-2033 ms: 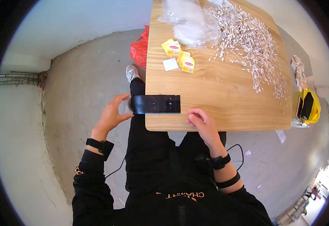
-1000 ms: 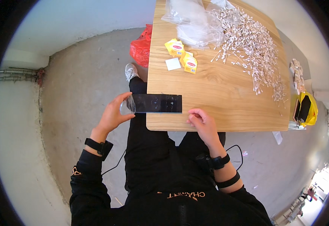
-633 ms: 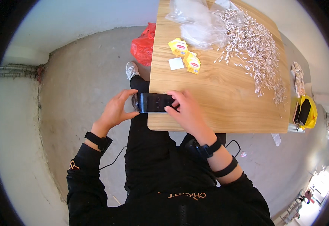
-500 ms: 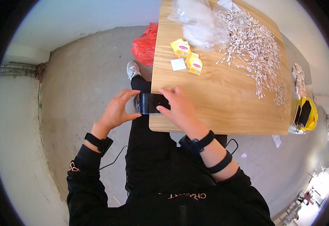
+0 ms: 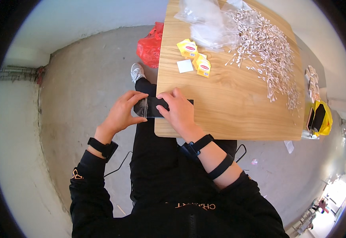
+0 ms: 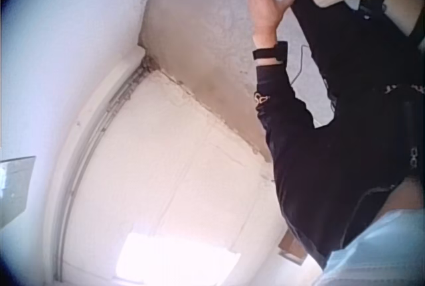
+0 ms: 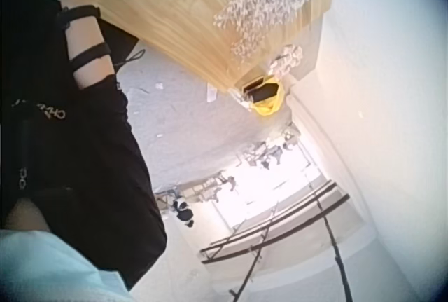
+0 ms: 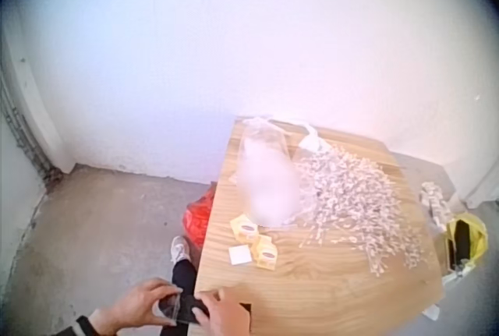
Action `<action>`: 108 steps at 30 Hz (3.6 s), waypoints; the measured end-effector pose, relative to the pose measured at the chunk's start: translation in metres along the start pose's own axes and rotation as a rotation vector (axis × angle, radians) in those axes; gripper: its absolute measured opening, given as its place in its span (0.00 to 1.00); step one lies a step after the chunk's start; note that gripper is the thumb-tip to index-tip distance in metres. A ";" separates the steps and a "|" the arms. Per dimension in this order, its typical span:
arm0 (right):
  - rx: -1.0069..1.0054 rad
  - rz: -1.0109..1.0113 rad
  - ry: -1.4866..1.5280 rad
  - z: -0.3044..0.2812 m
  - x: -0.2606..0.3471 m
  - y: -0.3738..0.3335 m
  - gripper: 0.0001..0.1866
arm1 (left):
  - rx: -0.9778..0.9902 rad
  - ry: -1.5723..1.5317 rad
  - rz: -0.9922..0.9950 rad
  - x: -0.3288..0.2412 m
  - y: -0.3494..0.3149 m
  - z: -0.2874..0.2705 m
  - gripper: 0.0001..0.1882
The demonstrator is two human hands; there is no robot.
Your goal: The person organizes cotton swabs on a table, places them into small plastic bags, and then wipes the camera lens with a cloth.
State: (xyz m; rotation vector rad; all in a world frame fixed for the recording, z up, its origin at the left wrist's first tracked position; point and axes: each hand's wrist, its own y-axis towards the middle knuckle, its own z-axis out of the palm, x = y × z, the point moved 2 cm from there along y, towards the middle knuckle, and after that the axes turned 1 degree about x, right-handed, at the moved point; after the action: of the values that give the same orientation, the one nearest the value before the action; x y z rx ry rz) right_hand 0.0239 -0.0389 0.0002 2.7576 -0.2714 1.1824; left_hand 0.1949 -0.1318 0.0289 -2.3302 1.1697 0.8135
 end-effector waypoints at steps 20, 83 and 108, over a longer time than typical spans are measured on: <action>-0.038 0.308 0.556 -0.085 -0.096 -0.047 0.08 | 0.007 0.299 0.039 -0.068 0.033 0.026 0.38; -0.546 0.250 0.129 -0.155 -0.165 -0.075 0.12 | -0.169 0.408 0.113 -0.156 0.158 0.183 0.55; -0.350 0.343 0.129 -0.156 -0.170 -0.052 0.05 | -0.239 0.118 0.054 -0.136 0.098 0.140 0.20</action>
State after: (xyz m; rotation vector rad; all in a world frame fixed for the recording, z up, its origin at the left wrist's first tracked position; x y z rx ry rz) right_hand -0.1900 0.0606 -0.0193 2.3801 -0.8735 1.2368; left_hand 0.0052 -0.0259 0.0044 -2.5808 1.2501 0.8875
